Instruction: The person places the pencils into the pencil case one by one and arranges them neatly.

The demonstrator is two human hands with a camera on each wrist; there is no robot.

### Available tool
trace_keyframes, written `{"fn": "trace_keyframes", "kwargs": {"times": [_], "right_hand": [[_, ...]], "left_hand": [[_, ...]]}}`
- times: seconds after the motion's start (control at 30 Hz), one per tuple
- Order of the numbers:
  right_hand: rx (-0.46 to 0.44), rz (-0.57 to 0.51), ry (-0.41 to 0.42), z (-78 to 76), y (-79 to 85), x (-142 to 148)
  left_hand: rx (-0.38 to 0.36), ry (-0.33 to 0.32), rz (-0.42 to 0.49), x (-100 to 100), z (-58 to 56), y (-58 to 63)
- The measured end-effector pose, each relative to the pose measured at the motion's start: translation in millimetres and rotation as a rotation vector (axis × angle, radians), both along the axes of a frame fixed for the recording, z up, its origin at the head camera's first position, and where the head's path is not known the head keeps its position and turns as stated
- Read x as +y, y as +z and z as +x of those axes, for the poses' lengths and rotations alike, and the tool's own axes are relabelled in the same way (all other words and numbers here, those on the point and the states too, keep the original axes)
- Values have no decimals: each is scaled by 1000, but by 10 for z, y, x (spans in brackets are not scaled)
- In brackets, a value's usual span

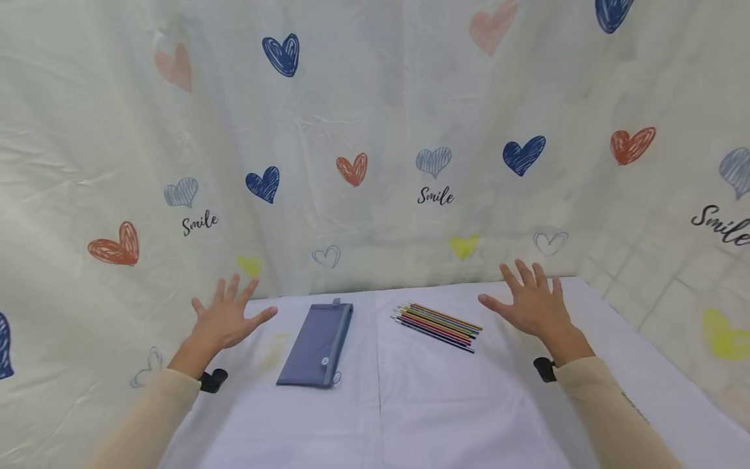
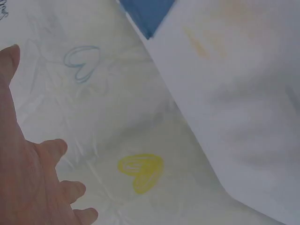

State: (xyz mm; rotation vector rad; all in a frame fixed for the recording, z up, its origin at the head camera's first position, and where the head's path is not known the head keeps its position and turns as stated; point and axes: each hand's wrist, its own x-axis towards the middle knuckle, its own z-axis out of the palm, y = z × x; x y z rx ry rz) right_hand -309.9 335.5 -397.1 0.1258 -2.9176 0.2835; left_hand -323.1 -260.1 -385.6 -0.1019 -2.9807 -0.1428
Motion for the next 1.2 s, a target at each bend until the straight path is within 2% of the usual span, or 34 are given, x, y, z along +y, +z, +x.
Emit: {"fn": "trace_keyframes", "kwargs": {"times": [0.23, 0.37, 0.43, 0.57, 0.67, 0.8, 0.9, 1.07, 1.2], "right_hand": [[64, -25, 55, 209, -16, -288], [89, -82, 114, 288, -6, -491], [81, -140, 153, 290, -15, -597], [39, -280, 238, 230, -65, -811], [18, -384, 301, 147, -129, -946], [7, -503, 351, 36, -244, -1081], [7, -555, 365, -21, -345, -1133], [-9, -572, 373, -83, -504, -1143], [-46, -551, 350, -94, -547, -1132]], "left_hand": [[85, -54, 41, 212, 192, -130], [154, -101, 115, 389, 241, -205], [208, -129, 187, 483, 239, -249], [316, -176, 399, 661, 181, -378], [347, -188, 572, 786, 117, -491], [331, -182, 745, 898, 27, -654], [294, -168, 797, 941, -14, -767], [185, -147, 768, 958, -8, -912], [94, -140, 748, 950, 4, -973]]}}
